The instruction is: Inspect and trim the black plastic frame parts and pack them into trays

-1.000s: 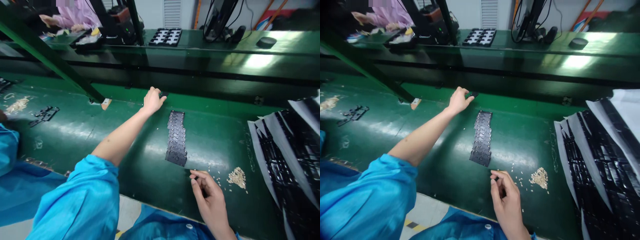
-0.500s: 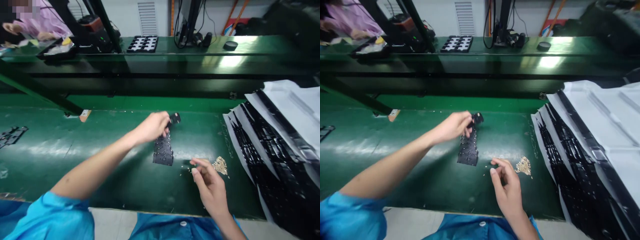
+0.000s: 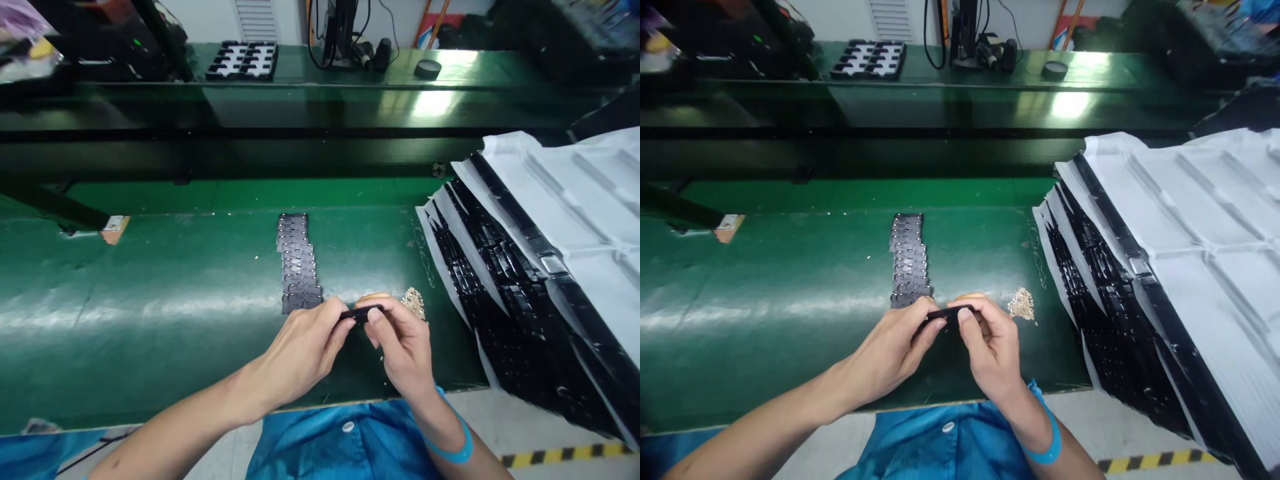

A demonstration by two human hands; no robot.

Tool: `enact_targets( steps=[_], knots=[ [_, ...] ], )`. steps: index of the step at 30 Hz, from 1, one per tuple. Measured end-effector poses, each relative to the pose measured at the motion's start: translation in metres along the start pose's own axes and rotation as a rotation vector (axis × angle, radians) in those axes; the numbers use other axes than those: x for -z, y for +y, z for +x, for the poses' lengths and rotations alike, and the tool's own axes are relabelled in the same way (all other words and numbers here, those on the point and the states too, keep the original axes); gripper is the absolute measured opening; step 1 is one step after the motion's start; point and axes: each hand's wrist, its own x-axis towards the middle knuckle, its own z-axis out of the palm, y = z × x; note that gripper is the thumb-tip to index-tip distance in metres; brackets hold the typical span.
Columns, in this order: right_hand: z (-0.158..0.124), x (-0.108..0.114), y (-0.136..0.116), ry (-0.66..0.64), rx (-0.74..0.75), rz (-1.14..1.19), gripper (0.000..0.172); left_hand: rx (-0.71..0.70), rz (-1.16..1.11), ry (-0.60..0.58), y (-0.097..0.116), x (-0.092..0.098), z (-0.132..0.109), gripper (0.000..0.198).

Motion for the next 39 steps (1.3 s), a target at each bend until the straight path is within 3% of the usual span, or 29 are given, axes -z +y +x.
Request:
enact_targets(
  steps=[14,23,31,39],
  knots=[
    [-0.003,0.014,0.02,0.018,-0.012,-0.048,0.022,0.037,-0.104,-0.031,-0.004,-0.02,0.008,0.018],
    [0.001,0.024,0.018,-0.09,-0.063,0.062,0.02,0.03,-0.071,-0.046,-0.004,-0.018,0.014,0.016],
    [0.002,0.026,0.021,-0.085,-0.001,0.019,0.023,0.01,-0.036,-0.05,-0.002,-0.02,0.011,0.017],
    [-0.001,0.031,0.023,-0.133,-0.076,-0.01,0.022,0.033,-0.073,-0.04,-0.007,-0.02,0.011,0.017]
  ],
)
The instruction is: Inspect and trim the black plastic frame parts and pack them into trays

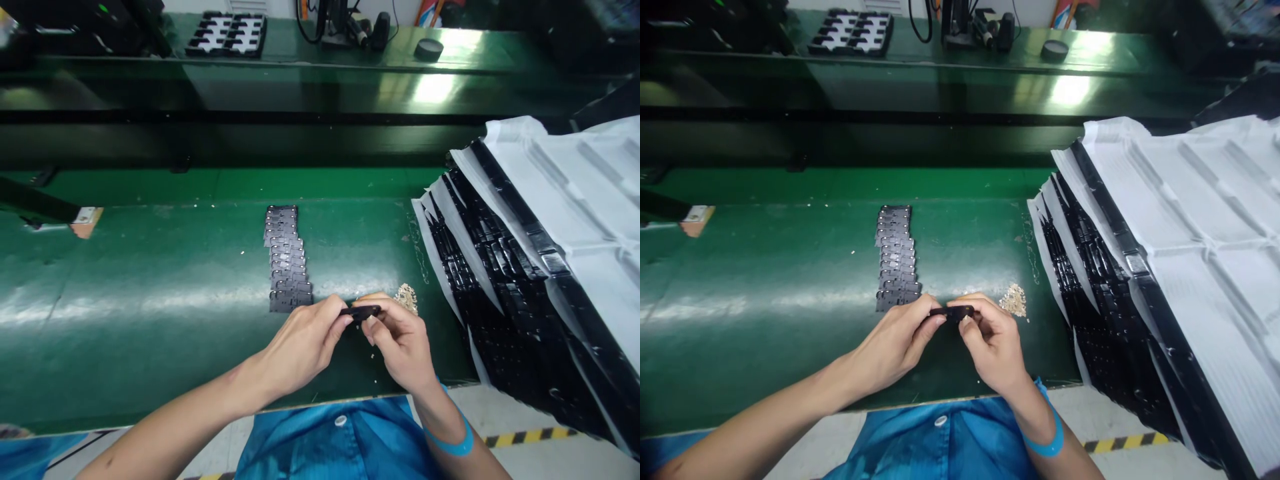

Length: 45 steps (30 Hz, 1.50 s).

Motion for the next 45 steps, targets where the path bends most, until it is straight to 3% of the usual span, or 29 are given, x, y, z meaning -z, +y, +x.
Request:
enact_targets(
  steps=[3,6,9,16,22,32,38,45],
  knots=[
    [0.002,0.012,-0.005,-0.11,-0.053,-0.08,0.029,0.005,-0.03,0.019,-0.003,0.002,0.0,0.02],
    [0.005,0.018,-0.013,-0.131,-0.019,-0.201,0.029,0.012,-0.115,0.044,-0.004,0.005,-0.001,0.023],
    [0.006,0.012,-0.02,-0.095,0.067,-0.255,0.012,-0.013,-0.211,0.051,-0.002,0.006,-0.004,0.021],
    [0.001,-0.004,-0.024,-0.071,0.212,-0.288,0.017,-0.025,-0.393,0.124,-0.006,-0.005,-0.013,0.031],
    [-0.003,-0.004,-0.021,-0.087,0.263,-0.295,0.016,-0.059,-0.386,0.202,-0.014,-0.014,-0.013,0.03],
    [-0.003,-0.003,-0.018,-0.061,0.226,-0.29,0.016,-0.087,-0.339,0.21,-0.017,-0.017,-0.013,0.025],
    [-0.004,-0.002,-0.017,-0.042,0.223,-0.284,0.016,-0.08,-0.376,0.15,-0.011,-0.011,-0.011,0.028],
    [-0.007,-0.004,-0.014,-0.052,0.206,-0.264,0.015,-0.057,-0.363,0.221,-0.015,-0.019,-0.01,0.031]
  ],
)
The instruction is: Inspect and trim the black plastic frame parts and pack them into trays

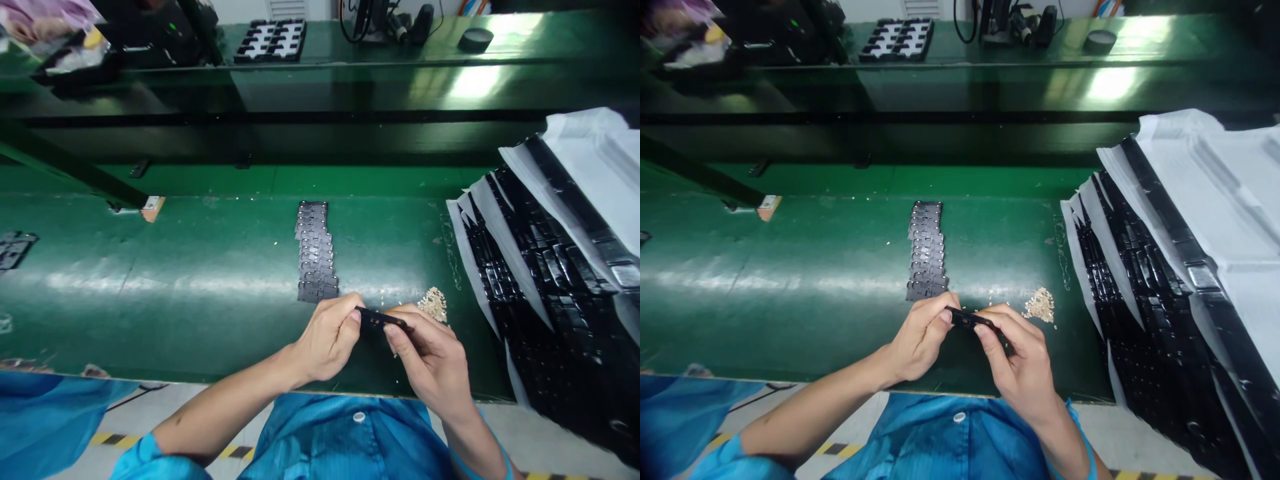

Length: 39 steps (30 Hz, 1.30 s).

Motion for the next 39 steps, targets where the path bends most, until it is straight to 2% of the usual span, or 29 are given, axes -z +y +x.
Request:
enact_targets(
  steps=[21,26,29,31,33,37,39],
  knots=[
    [-0.001,0.001,0.004,0.021,-0.038,0.011,0.015,0.057,0.046,-0.035,0.002,-0.001,0.002,0.021],
    [-0.002,0.003,0.004,0.037,-0.046,-0.011,0.014,0.068,0.034,-0.103,0.004,0.002,0.003,0.018],
    [-0.001,0.007,0.005,0.116,-0.083,-0.012,0.013,0.111,0.055,-0.16,0.006,0.004,0.002,0.018],
    [0.0,0.01,0.006,0.173,-0.118,-0.009,0.013,0.15,0.088,-0.151,0.007,0.006,0.003,0.024],
    [0.002,0.011,0.006,0.171,-0.137,-0.003,0.014,0.164,0.115,-0.112,0.007,0.008,0.004,0.03],
    [0.002,0.006,0.003,0.116,-0.14,0.045,0.018,0.16,0.041,-0.094,0.01,0.008,0.007,0.015],
    [0.001,0.002,0.001,0.168,-0.155,0.058,0.019,0.196,-0.032,-0.108,0.013,0.006,0.006,0.023]
  ],
)
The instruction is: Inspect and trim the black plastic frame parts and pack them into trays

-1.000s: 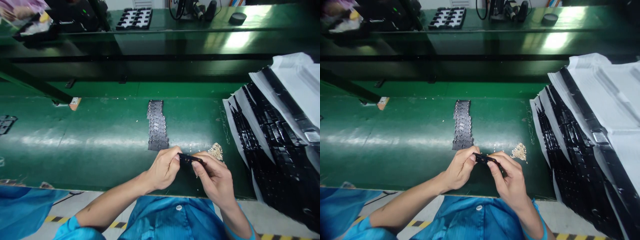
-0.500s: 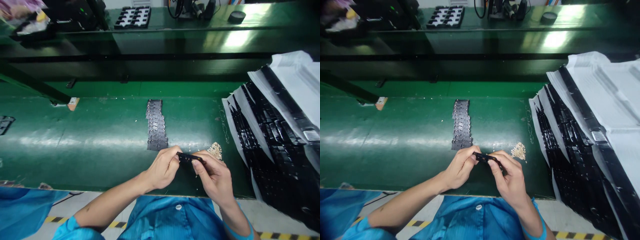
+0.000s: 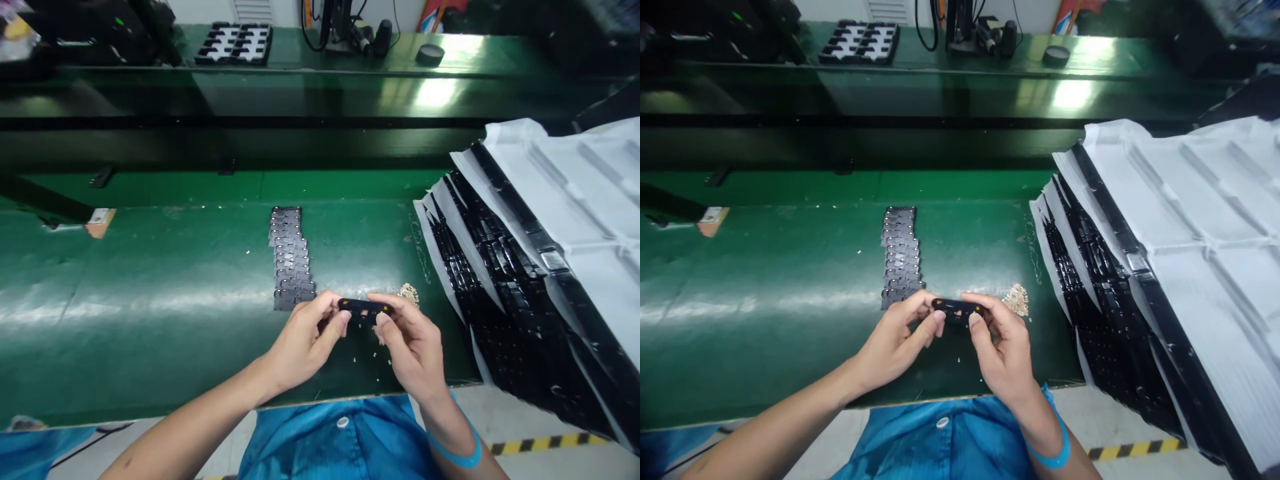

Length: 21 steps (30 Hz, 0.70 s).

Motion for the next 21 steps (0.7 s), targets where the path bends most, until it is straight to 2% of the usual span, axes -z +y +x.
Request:
enact_targets(
  steps=[2,4,8,10,13,16,18,21],
  knots=[
    [-0.003,-0.004,0.0,0.059,0.0,0.018,0.018,0.04,-0.078,-0.021,0.002,-0.004,-0.003,0.026],
    [-0.006,-0.005,0.0,0.062,0.017,0.049,0.018,0.063,-0.153,-0.027,0.005,-0.007,-0.007,0.025],
    [-0.006,0.002,0.005,-0.076,0.039,0.123,0.031,0.053,-0.209,0.059,0.006,-0.009,-0.011,0.023],
    [-0.002,0.007,0.01,-0.079,0.076,0.06,0.03,0.027,-0.183,0.111,0.003,-0.009,-0.012,0.022],
    [0.006,0.01,0.02,0.002,0.177,-0.195,0.03,-0.018,-0.138,0.146,0.0,-0.008,-0.012,0.019],
    [0.012,0.01,0.026,-0.005,0.24,-0.365,0.02,-0.038,-0.132,0.159,0.0,-0.007,-0.012,0.02],
    [0.014,0.012,0.024,-0.042,0.23,-0.368,0.02,-0.032,-0.142,0.17,0.001,-0.007,-0.013,0.02],
    [0.012,0.014,0.016,-0.062,0.139,-0.233,0.03,-0.01,-0.169,0.163,0.002,-0.009,-0.014,0.02]
  ],
)
